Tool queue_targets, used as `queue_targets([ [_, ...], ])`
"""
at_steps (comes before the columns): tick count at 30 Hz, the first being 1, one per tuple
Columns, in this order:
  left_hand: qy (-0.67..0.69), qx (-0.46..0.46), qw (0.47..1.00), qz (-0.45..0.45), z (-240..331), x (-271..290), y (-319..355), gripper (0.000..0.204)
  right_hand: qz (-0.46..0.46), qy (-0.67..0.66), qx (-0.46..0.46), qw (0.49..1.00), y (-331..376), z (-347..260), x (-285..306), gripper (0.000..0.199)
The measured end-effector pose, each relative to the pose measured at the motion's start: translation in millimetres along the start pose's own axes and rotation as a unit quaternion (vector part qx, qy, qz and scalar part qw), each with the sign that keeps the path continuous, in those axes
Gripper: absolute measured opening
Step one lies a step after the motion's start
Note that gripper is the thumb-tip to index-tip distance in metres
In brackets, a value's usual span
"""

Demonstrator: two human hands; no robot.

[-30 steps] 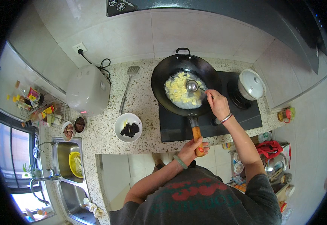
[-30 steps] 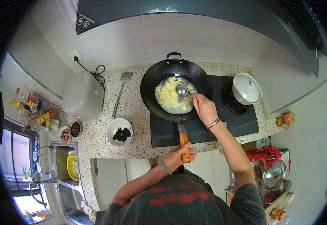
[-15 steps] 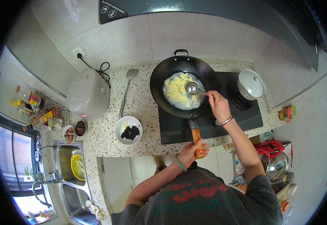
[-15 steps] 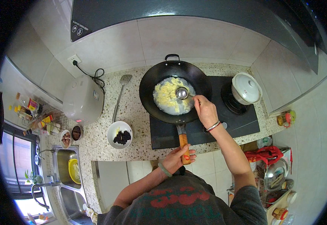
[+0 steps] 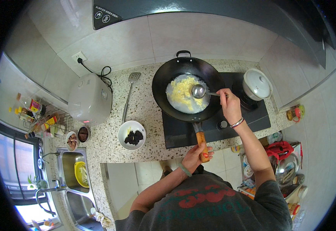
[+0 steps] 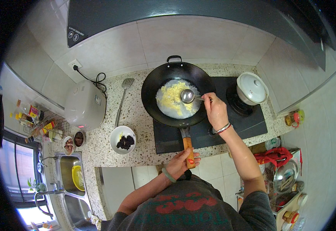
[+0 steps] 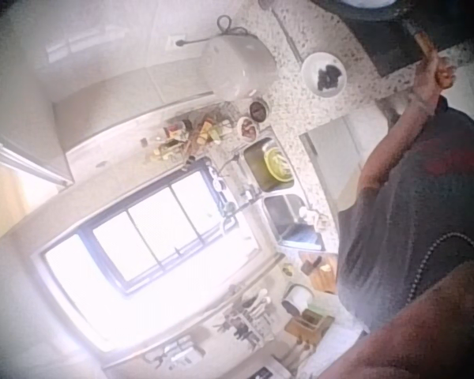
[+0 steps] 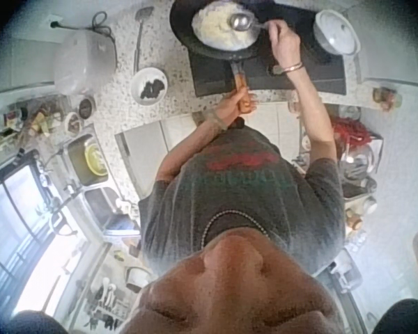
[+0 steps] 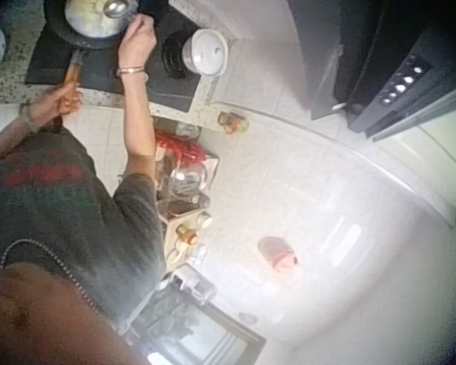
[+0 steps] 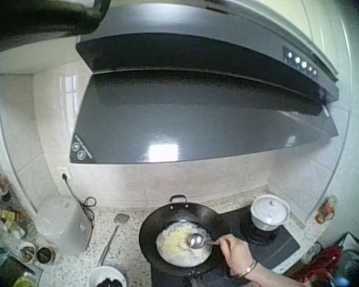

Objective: The person pours beaten eggs from a bowl into a hot wok and scrambles them with a ladle. After the eggs are cooked, the person transfers them from the wok into a bowl containing other ingredients.

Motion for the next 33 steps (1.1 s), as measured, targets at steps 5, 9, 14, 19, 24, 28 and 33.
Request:
queue_targets([
  [5,-0.004,-0.045,0.998,0.046,-6,14,1,0.042,-0.039,-0.052,-0.119,0.991,-10,-10,16,0.029],
  [9,0.017,-0.087,0.994,0.065,-6,21,3,0.041,0.0,-0.005,-0.046,0.999,-13,-3,16,0.031],
  [14,0.021,-0.098,0.991,0.092,-2,14,10,0.043,-0.027,0.006,-0.038,0.999,-17,-6,15,0.028],
  [19,0.019,-0.106,0.989,0.099,-2,8,15,0.043,-0.057,0.075,0.066,0.993,-11,-13,10,0.02],
  [24,-0.002,-0.106,0.991,0.083,-5,17,17,0.045,-0.074,0.134,0.149,0.977,-5,-24,13,0.015],
  [28,-0.011,-0.081,0.993,0.087,6,11,21,0.047,-0.052,0.116,0.141,0.982,-5,-28,14,0.014],
  [33,-0.016,-0.085,0.993,0.086,15,13,28,0.047,0.006,0.054,0.073,0.996,-7,-26,19,0.017],
])
Point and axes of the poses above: each hand's wrist, its own y-axis away from the middle knuckle, its own x-axis out of the back of the hand, z = x × y, the point moved 1 cm from there along -y, towards the middle knuckle, and after that the axes turned 9 degrees about -z, right-handed, at the moved point
